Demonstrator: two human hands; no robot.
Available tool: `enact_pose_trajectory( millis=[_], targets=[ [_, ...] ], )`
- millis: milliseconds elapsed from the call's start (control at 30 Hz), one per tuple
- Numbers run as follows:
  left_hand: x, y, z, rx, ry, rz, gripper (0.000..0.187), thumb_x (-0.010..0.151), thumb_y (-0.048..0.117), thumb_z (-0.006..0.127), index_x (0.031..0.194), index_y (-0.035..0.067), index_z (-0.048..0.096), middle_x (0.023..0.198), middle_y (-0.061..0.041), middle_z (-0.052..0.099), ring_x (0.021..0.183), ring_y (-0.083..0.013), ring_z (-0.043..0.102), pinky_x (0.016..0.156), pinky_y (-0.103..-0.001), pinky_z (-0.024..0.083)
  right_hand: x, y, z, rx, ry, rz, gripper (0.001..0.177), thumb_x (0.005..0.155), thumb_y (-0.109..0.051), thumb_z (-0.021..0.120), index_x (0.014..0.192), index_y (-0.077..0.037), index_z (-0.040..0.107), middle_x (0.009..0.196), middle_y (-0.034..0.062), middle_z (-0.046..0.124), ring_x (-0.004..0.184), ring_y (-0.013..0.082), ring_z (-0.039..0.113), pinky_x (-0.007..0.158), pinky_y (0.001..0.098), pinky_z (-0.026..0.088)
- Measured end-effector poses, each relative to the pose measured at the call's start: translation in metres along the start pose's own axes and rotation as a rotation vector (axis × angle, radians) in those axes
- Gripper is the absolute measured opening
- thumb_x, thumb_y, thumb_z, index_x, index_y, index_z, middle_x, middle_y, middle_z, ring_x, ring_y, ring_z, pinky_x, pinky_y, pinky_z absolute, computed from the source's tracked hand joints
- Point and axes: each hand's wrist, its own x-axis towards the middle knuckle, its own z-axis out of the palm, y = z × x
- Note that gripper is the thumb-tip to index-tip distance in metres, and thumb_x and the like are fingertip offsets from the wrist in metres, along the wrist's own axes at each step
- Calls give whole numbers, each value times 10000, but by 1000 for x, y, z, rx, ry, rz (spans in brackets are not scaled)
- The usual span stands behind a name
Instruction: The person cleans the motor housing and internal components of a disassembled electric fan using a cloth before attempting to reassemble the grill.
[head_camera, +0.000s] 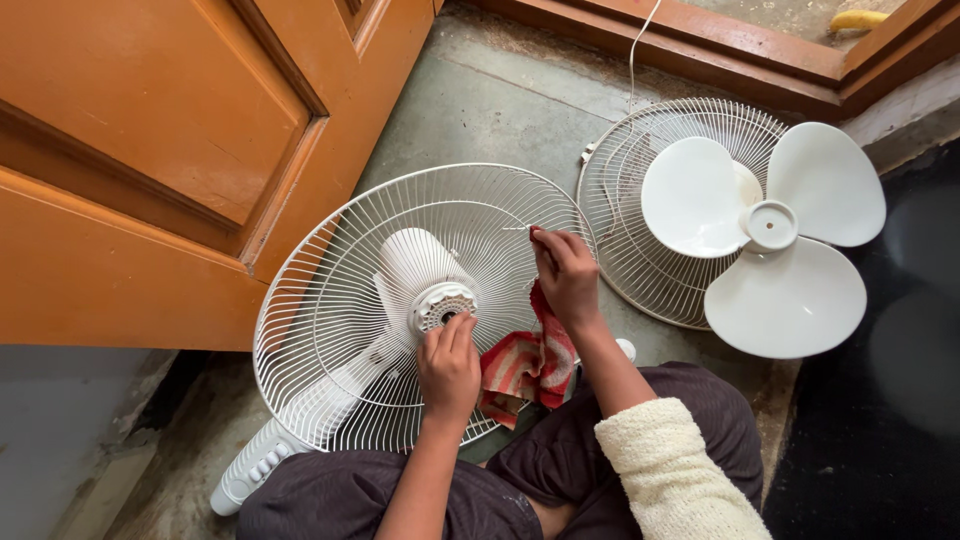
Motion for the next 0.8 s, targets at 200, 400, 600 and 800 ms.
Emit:
enact_pose_trajectory(
  millis=[200,400,600,800],
  targets=[
    [1,-5,0,-181,-98,-71,315,882,-19,653,1158,100,749,1302,24,719,922,-185,688,864,-329,580,2,12,-30,-221,63,34,174,900,-60,791,1067,-20,761,953,128,728,793,230,723,688,330,592],
    [3,0,-7,-243,-71,-82,302,878,-15,635,1145,75,743,1292,-19,716,974,-218,694,862,-346,576,-2,11,-12,-399,41,-79,137,931,-135,786,1060,-88,787,978,71,764,816,214,724,706,343,564],
    [2,-2,-3,-226,-55,-63,292,897,-11,638,1156,78,740,1297,-25,712,1039,-211,700,902,-340,578,-7,-11,-8,-297,-5,-93,194,933,-118,753,1121,-73,758,1014,95,745,844,240,702,739,358,571],
    [1,-1,-4,-234,-77,-84,292,887,-9,637,1149,70,738,1306,-34,709,1044,-222,702,914,-347,573,-8,0,-5,-431,36,-223,213,921,-106,766,1132,-110,742,996,55,700,865,255,685,755,375,571]
  ],
)
